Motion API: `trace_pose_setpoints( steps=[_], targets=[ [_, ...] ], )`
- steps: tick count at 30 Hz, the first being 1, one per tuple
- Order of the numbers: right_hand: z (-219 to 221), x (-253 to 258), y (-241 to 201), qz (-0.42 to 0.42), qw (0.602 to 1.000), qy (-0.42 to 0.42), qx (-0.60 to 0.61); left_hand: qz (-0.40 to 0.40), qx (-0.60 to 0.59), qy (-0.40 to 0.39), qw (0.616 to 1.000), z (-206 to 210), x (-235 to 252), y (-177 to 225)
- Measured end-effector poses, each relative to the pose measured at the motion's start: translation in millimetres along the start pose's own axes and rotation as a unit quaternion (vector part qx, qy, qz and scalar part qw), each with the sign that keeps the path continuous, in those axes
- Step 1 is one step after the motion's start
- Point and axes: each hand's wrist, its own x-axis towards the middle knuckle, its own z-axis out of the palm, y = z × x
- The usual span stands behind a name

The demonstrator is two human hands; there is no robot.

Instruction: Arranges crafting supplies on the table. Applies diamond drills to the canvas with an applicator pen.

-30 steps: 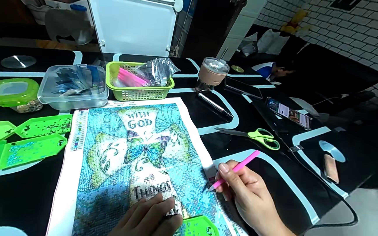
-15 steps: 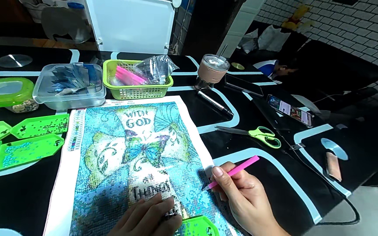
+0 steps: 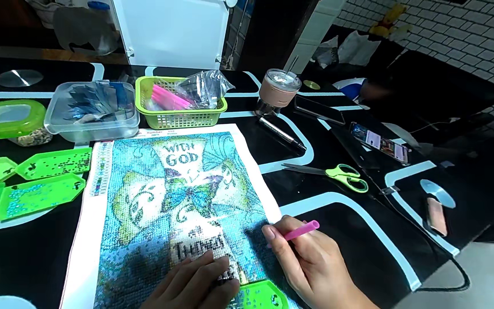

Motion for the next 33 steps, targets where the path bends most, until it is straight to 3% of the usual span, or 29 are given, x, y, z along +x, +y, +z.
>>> trace_pose_setpoints(
  steps=[20,23,27,33],
  targets=[
    [4,-6,0,-0.034,0.999,0.027,-0.019,0.003,0.009,0.004,1.000,1,0,0],
    [3,-6,3,0.015,0.998,0.031,0.051,0.005,0.009,0.005,1.000,1,0,0],
    [1,-4,8,0.122,0.955,0.084,0.255,0.001,0.005,0.003,1.000,0,1,0],
    [3,-6,8,0.104,0.962,0.071,0.243,-0.002,0.002,-0.002,1.000,-1,0,0]
  ],
)
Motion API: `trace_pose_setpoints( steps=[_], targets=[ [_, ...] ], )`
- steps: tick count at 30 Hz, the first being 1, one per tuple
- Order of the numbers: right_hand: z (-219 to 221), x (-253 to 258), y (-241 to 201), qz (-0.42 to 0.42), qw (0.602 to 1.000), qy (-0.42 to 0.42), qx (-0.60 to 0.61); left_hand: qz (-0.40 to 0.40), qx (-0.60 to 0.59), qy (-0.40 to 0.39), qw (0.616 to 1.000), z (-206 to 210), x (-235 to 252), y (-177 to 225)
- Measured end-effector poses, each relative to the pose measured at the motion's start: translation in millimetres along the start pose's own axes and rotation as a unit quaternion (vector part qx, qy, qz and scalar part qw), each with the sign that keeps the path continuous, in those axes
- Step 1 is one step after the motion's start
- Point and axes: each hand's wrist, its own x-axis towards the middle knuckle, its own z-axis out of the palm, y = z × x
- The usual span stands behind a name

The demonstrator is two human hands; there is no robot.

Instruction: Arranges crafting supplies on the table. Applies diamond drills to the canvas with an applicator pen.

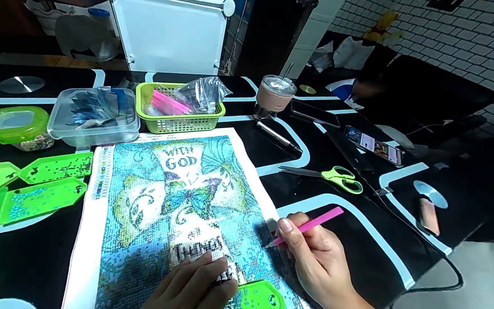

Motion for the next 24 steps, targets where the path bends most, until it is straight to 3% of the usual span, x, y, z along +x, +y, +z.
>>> trace_pose_setpoints(
  steps=[3,6,9,24],
  targets=[
    [-1,-1,-4,0.000,0.999,-0.017,0.034,0.000,-0.004,0.002,1.000,0,-1,0],
    [2,-5,-21,0.024,0.991,-0.085,0.098,-0.002,-0.005,0.007,1.000,0,0,1],
    [11,-13,-32,0.031,0.987,-0.132,0.089,-0.003,-0.003,0.017,1.000,2,-1,0],
    [19,-18,-28,-0.027,0.990,-0.134,0.023,0.002,0.012,0.035,0.999,6,-1,0]
  ],
)
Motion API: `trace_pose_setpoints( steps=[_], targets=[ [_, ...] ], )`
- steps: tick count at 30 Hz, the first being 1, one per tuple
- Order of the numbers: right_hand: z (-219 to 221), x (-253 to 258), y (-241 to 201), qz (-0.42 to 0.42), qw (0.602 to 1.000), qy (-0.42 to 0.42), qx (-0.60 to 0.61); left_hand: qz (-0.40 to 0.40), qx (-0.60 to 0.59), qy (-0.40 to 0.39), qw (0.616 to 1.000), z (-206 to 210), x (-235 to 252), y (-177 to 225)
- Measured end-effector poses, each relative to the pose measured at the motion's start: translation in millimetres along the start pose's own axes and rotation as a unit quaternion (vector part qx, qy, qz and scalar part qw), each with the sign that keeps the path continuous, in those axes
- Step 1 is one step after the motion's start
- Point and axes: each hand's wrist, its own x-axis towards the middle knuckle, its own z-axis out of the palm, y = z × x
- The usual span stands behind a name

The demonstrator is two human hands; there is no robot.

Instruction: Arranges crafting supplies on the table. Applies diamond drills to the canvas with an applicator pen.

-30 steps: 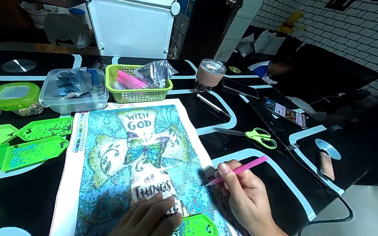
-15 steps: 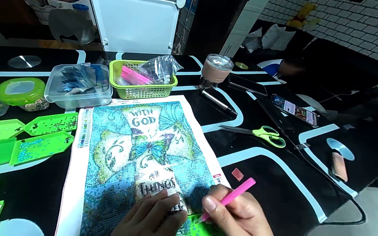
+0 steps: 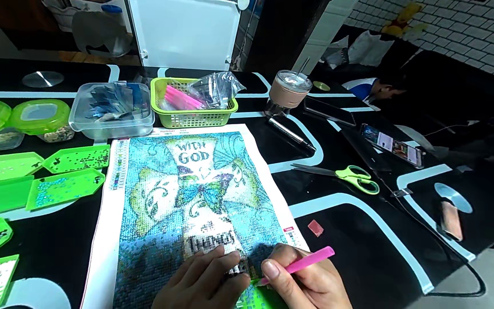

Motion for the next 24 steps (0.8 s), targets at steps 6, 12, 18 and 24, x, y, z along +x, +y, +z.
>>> trace_pose_setpoints(
  steps=[6,12,18,24],
  targets=[
    [-1,0,1,0.002,1.000,0.008,0.011,0.002,0.000,-0.006,1.000,0,0,0],
    [-2,0,0,0.020,0.999,0.018,0.039,0.002,0.002,-0.008,1.000,-1,1,0],
    [-26,9,4,0.156,0.965,0.135,0.163,-0.002,-0.008,-0.029,1.000,-5,2,1],
    [-37,11,25,0.110,0.983,0.120,0.086,-0.007,-0.017,-0.040,0.999,-6,2,0]
  ],
)
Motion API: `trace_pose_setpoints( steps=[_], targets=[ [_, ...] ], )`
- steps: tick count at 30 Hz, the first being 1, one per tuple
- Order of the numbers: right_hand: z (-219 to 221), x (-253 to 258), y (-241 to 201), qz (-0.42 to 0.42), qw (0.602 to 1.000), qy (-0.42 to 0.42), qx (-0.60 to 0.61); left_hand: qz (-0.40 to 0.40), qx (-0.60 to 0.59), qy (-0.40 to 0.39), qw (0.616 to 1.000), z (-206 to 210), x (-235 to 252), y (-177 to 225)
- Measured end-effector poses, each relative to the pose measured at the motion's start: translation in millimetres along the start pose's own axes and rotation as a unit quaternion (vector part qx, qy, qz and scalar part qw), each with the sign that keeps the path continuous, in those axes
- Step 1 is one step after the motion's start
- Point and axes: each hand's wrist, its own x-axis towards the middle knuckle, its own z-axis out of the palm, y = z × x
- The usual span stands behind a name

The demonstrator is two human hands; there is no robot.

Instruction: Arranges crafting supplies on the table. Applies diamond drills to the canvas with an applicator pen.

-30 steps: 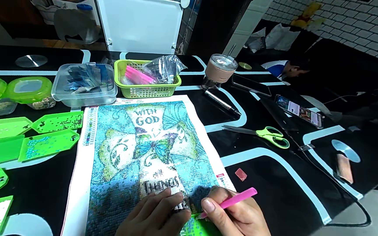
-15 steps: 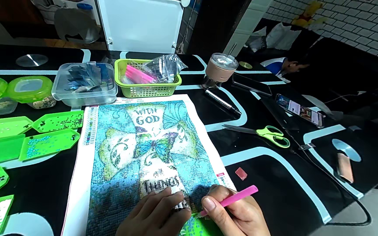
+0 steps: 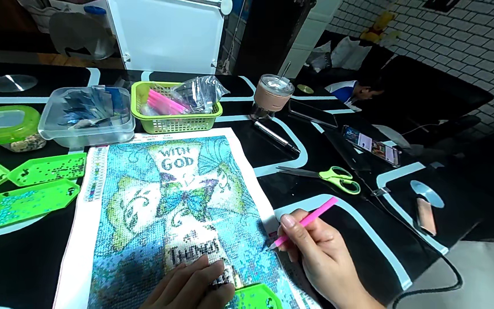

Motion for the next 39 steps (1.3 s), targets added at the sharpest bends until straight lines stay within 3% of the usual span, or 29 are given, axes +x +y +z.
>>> trace_pose_setpoints(
  steps=[7,23,30,39],
  targets=[
    [1.9,-1.3,9.6,-0.055,0.997,-0.005,-0.053,0.002,-0.002,-0.003,1.000,0.3,0.6,-1.4],
    [2.9,-3.8,10.5,-0.083,0.991,-0.009,-0.109,0.002,-0.001,-0.002,1.000,-0.7,0.0,-0.8],
    [4.7,-4.8,7.4,-0.177,0.958,-0.023,-0.225,0.001,-0.006,0.004,1.000,-0.1,0.6,-1.0],
    [3.7,-4.2,9.4,-0.138,0.978,-0.012,-0.156,0.002,-0.005,0.001,1.000,0.2,0.2,-1.8]
  ],
)
